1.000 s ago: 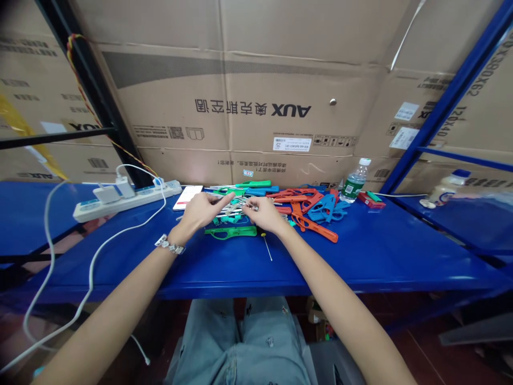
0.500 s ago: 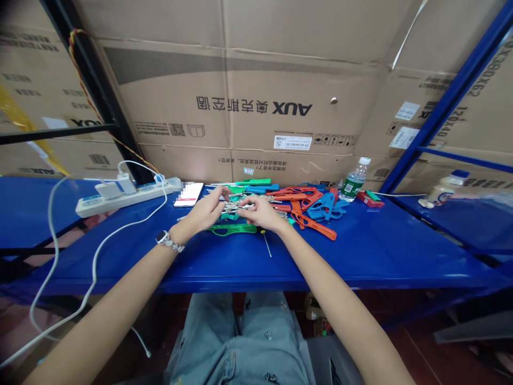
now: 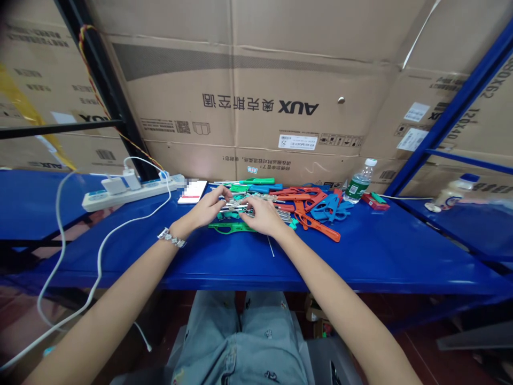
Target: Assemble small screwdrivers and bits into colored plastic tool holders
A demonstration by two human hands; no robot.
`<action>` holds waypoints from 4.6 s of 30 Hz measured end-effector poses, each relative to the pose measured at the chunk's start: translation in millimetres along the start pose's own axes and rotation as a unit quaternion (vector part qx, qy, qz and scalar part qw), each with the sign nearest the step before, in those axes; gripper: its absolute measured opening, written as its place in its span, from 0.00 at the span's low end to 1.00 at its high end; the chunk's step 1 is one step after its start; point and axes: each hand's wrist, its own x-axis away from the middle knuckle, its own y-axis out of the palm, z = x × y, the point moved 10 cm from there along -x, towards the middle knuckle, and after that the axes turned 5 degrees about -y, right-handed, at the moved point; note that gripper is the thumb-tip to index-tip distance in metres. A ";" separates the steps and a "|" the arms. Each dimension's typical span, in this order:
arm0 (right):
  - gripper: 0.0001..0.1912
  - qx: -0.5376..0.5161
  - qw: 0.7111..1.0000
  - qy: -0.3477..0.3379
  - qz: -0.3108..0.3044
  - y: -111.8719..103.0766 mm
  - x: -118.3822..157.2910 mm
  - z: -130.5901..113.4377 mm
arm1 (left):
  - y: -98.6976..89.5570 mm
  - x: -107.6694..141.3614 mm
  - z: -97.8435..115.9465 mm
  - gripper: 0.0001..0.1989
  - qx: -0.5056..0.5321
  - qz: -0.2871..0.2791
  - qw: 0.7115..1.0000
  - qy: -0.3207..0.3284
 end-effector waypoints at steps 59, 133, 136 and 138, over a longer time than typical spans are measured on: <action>0.08 -0.018 0.998 -0.029 0.055 -13.5 1.8 -19.6 | -17.0 5.7 21.5 0.10 0.107 0.025 0.993 0.036; 0.20 -0.350 0.916 0.031 0.195 -22.2 -4.4 10.0 | -24.4 13.4 47.7 0.11 0.083 0.094 0.979 0.159; 0.20 -0.342 0.917 0.026 0.202 -25.1 -3.5 8.3 | -21.8 12.4 45.9 0.11 0.090 0.082 0.981 0.153; 0.20 -0.342 0.917 0.024 0.202 -26.3 -3.2 7.9 | -20.5 11.4 43.9 0.11 0.101 0.074 0.982 0.139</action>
